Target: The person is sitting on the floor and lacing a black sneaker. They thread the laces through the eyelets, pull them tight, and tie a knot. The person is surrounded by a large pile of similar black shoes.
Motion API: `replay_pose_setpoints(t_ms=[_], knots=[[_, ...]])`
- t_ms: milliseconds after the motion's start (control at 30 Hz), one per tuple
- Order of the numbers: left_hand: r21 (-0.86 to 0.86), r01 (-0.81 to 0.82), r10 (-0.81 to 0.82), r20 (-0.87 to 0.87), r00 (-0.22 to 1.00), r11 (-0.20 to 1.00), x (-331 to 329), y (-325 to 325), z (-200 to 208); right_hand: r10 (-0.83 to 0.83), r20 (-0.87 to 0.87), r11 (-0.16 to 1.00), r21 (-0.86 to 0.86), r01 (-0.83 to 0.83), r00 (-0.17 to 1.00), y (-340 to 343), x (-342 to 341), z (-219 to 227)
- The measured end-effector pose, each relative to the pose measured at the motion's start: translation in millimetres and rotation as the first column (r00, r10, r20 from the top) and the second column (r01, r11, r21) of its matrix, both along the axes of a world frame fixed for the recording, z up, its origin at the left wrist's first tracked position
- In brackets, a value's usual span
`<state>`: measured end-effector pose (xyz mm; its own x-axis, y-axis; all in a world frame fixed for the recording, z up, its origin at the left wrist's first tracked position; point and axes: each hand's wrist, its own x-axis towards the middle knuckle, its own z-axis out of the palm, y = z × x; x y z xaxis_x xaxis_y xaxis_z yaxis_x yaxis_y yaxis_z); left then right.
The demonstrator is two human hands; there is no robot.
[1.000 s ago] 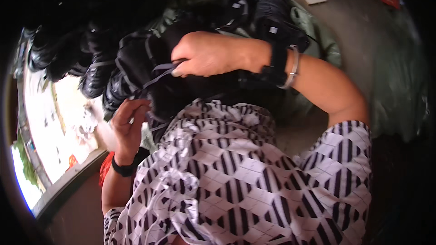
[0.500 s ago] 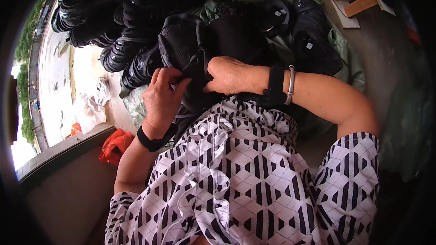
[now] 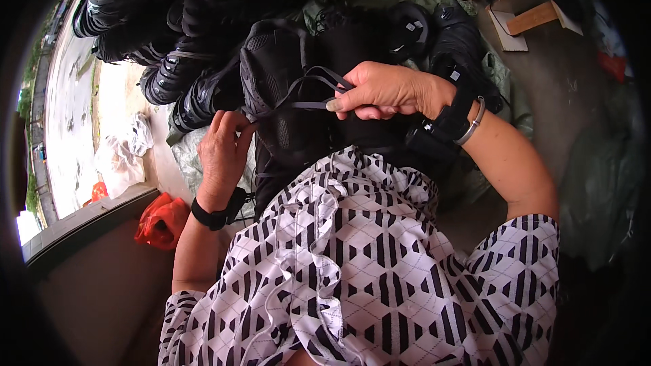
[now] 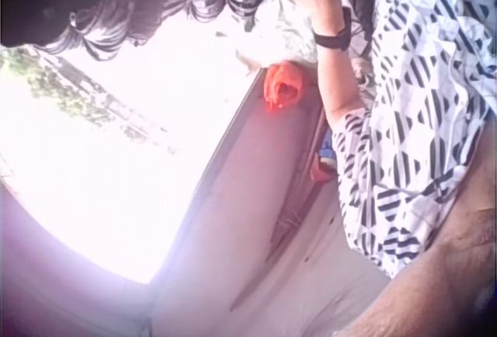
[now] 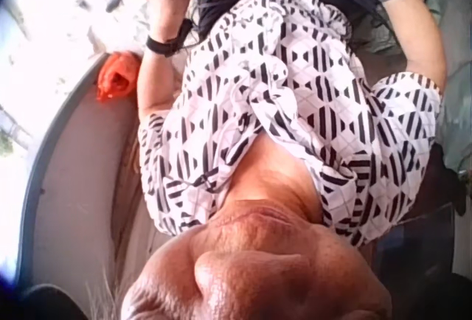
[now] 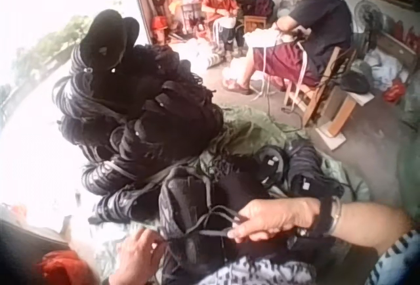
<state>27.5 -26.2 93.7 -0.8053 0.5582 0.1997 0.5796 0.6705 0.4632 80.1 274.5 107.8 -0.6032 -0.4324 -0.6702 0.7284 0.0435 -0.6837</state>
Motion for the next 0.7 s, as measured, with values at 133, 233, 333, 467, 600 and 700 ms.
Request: replay_pose_setpoints(t_ms=[133, 233, 333, 467, 600, 700], knots=[[0.3, 0.113, -0.097, -0.069, 0.993, 0.947, 24, 8, 5, 0.025, -0.241, 0.978, 0.209, 0.027, 0.97, 3, -12, 20], [0.258, 0.409, -0.416, -0.031, 0.909, 0.875, 34, 18, -2, 0.114, -0.341, 0.983, 0.172, -0.057, 0.933, 20, -34, 34], [0.217, 0.445, -0.451, -0.028, 0.892, 0.869, 33, 27, -12, 0.104, -0.306, 0.993, -0.013, -0.113, 0.946, 18, -56, 31], [0.214, 0.436, -0.45, 0.02, 0.893, 0.874, 30, 28, -16, -0.172, -0.141, 0.984, 0.021, 0.177, 0.975, -6, -93, 33], [0.233, 0.426, -0.452, 0.069, 0.89, 0.874, 32, 28, -19, -0.817, -0.357, 0.531, -0.772, 0.349, 0.453, 28, -140, 75], [0.25, 0.429, -0.46, 0.078, 0.885, 0.868, 31, 29, -23, -0.762, -0.414, 0.643, -0.575, 0.506, 0.497, 50, -137, 80]])
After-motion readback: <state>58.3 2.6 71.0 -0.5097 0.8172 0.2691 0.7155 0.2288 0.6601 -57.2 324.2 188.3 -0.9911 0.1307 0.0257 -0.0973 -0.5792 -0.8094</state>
